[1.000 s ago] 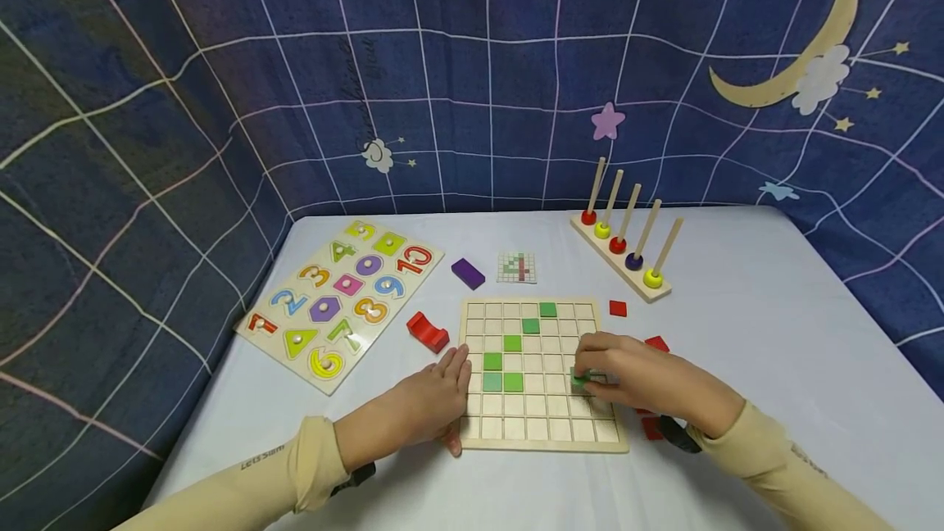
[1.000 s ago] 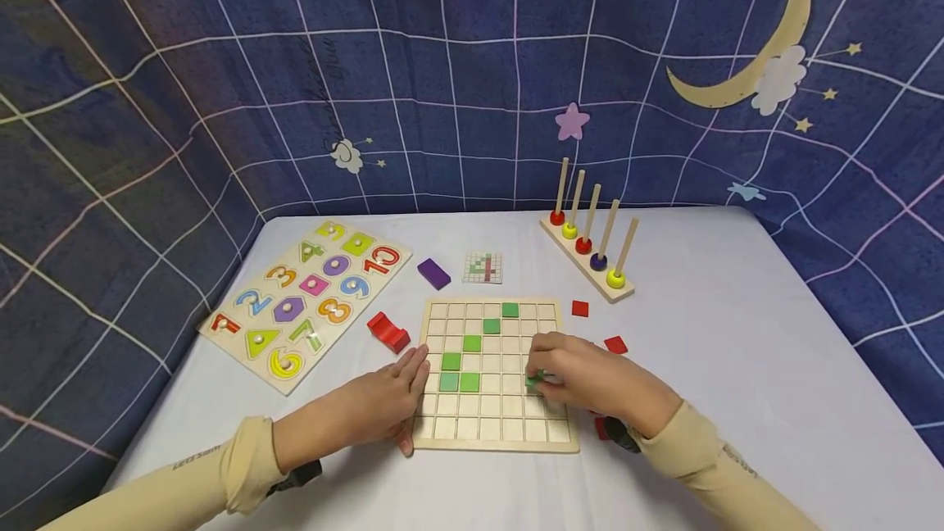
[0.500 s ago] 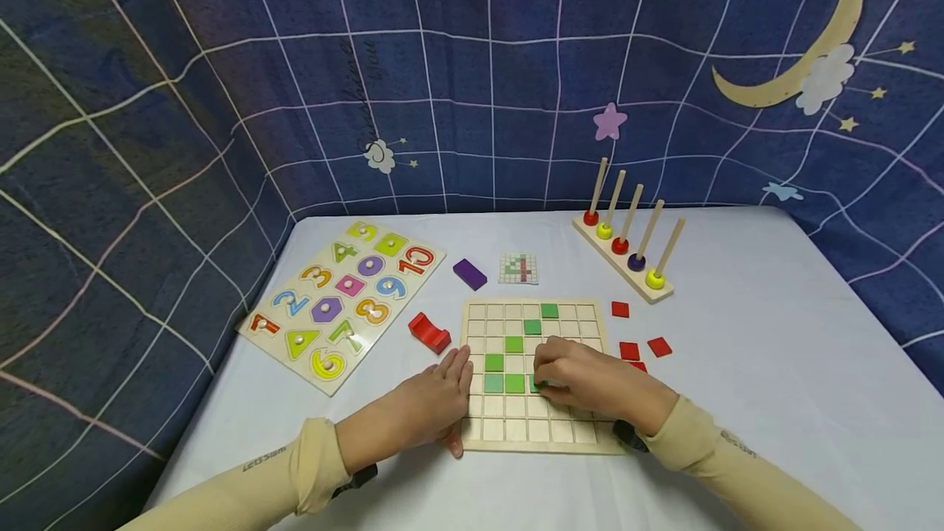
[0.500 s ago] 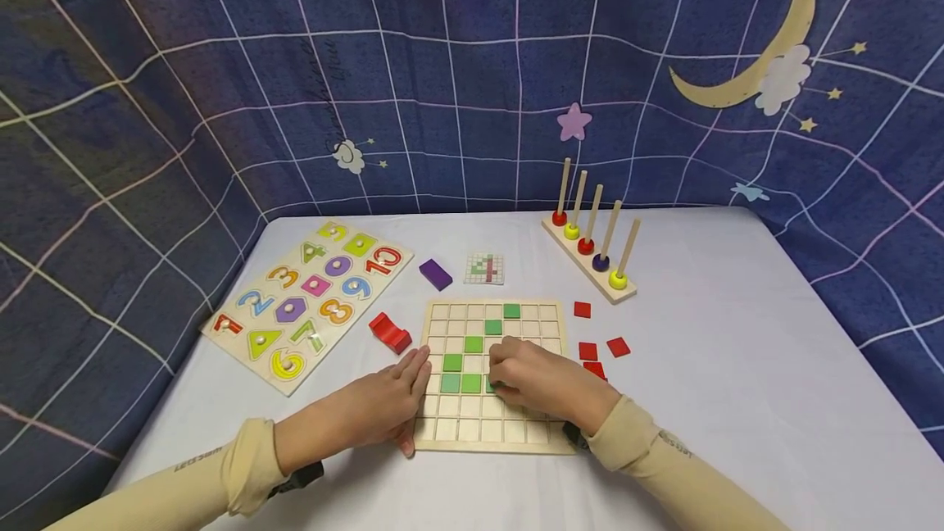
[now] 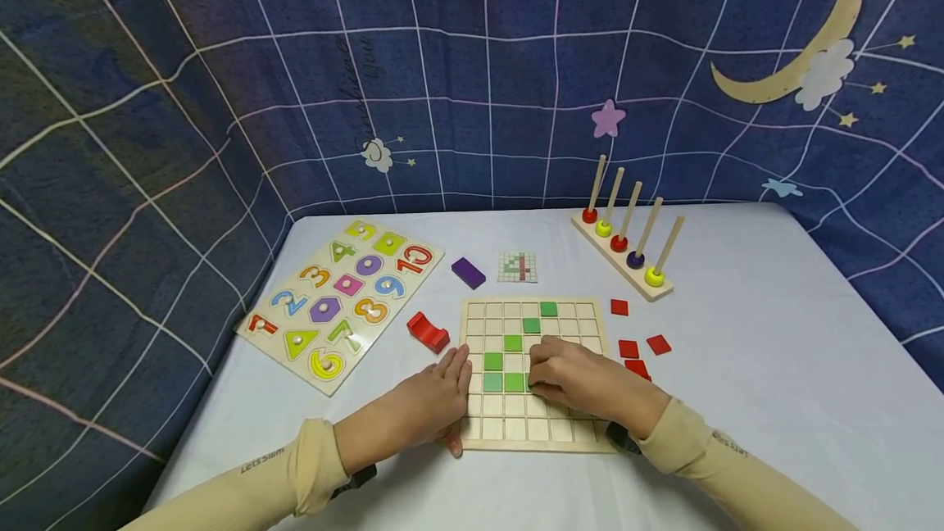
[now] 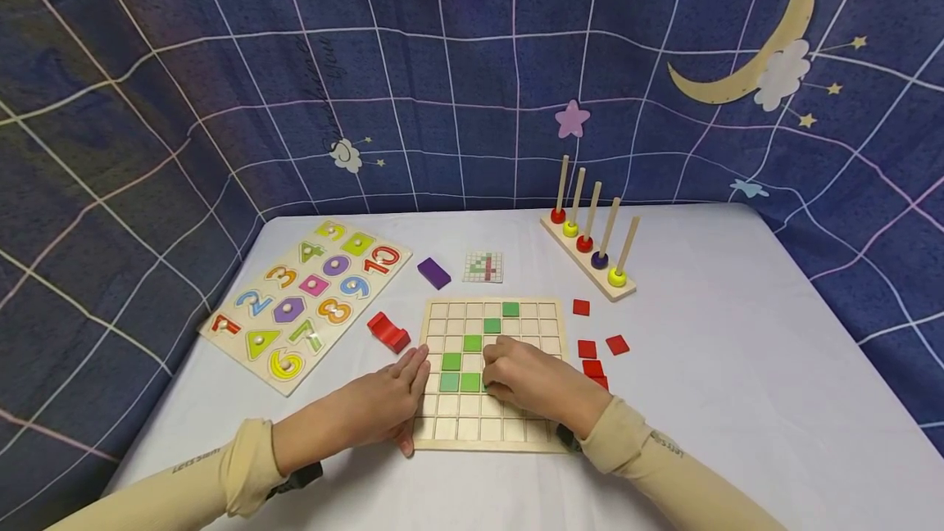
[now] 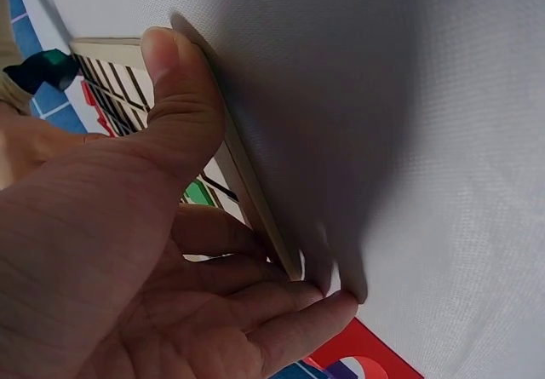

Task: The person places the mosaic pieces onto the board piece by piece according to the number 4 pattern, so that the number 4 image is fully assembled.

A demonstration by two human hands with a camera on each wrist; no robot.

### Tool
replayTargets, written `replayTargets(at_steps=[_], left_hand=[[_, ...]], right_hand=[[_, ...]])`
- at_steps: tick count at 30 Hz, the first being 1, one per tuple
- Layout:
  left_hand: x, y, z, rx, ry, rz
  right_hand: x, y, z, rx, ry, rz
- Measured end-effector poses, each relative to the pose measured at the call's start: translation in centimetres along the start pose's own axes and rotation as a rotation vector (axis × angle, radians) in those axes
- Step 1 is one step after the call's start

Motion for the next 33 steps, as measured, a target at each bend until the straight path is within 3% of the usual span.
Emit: replayTargets(at_steps=[6,14,23,33], left_hand=[[-0.1,0.0,-0.1,-0.002,-0.006,0.007],[0.1,-0.2,-0.1,-0.003,0.008,-0.023],[0.1,-0.1,0.1,0.009,-0.014,-0.004],[0.1,-0.1,0.1,0.009,-0.026,0.012]], right_hand=[[0.3,-0.2,-0.2,-0.012,0.012,0.024],[3.5,-1.1,-2.7,-0.054,0.026,-0.015],[6.0,-3.0,-8.7,-0.235,0.01,-0.012],[4.7,-4.7,-14.1,-0.472,-0.001,0.053]])
Point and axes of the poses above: each hand's wrist, its own y-axis towards the middle knuckle, its own x-axis out of the back of the hand, z = x × y, the point moved 8 cm from there along y, towards the middle knuckle, and after that the axes turned 5 degrees about -x, right-handed, at the moved point
